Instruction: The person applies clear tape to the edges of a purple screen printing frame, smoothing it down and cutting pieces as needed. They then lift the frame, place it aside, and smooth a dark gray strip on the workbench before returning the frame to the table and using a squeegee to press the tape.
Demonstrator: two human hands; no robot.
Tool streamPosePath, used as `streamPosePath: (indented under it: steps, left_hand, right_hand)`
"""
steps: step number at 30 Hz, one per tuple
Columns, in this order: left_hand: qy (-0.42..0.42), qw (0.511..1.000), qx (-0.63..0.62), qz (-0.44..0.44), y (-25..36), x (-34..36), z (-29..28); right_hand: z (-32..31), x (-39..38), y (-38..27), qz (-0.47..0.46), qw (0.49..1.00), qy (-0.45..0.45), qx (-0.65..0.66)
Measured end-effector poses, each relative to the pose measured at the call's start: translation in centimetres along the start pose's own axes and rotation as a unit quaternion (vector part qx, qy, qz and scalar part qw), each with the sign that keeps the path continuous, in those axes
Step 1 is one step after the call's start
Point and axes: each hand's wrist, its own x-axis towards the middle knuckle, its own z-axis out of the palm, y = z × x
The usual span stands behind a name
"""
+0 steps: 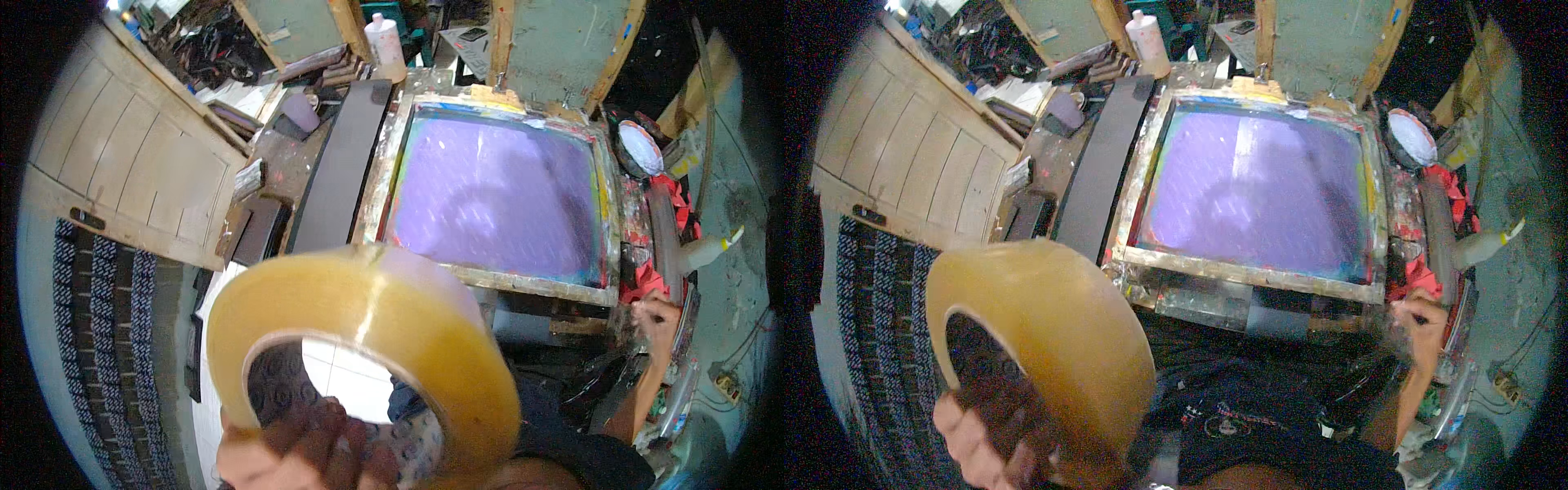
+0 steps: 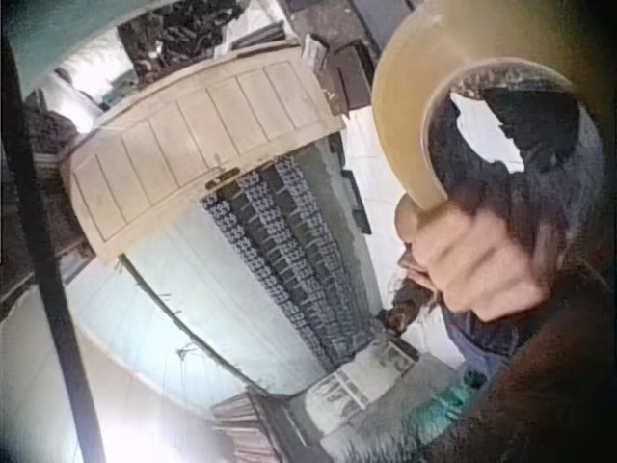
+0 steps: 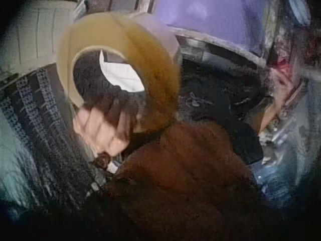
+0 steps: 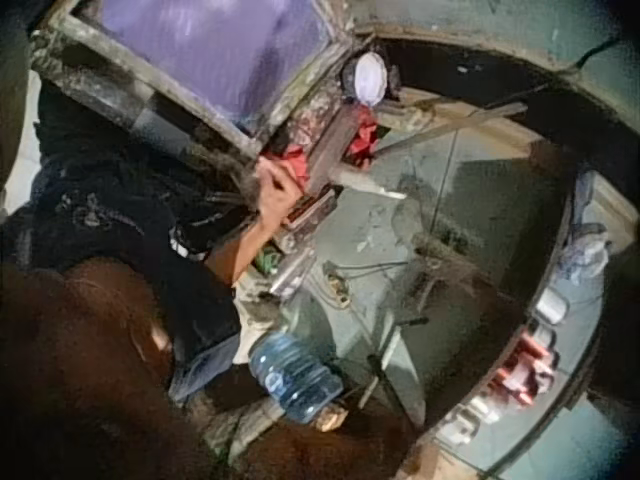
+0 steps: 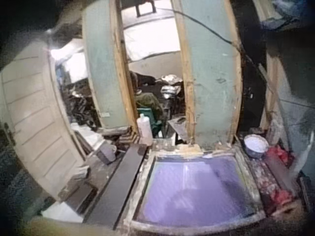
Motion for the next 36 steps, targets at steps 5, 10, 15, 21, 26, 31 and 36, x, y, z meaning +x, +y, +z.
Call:
streamPosePath:
  steps: [5,10,15,21,26,31,36]
  left_hand:
    - [-0.173,0.962,0.044,-0.207,-4.2,-9.3,5.0]
    - [-0.171,0.904,0.171,-0.352,-9.8,-23.2,15.1]
    - [-0.153,0.888,0.154,-0.406,-9.1,-29.8,17.7]
    - [-0.032,0.865,-0.041,-0.5,-4.3,-15.6,17.7]
    - [0.173,0.755,-0.584,-0.243,5.3,-2.8,26.0]
    - [-0.012,0.679,-0.659,-0.322,5.8,-4.9,27.2]
    - [-0.022,0.635,-0.659,-0.401,5.8,-8.7,28.0]
  right_hand:
    - [-3.7,3.4,-9.2,-0.033,0.962,-0.021,-0.271]
    - [-4.2,7.2,-15.7,-0.233,0.874,-0.042,-0.425]
    - [-2.2,7.6,-20.6,-0.205,0.864,-0.048,-0.457]
    - [-2.2,8.8,-18.6,-0.156,0.846,-0.153,-0.487]
    - [4.1,11.1,-21.6,-0.326,0.745,-0.294,-0.502]
    - [5.3,13.4,-24.2,-0.473,0.704,-0.325,-0.418]
    - [6.9,14.9,-20.6,-0.623,0.691,-0.198,-0.309]
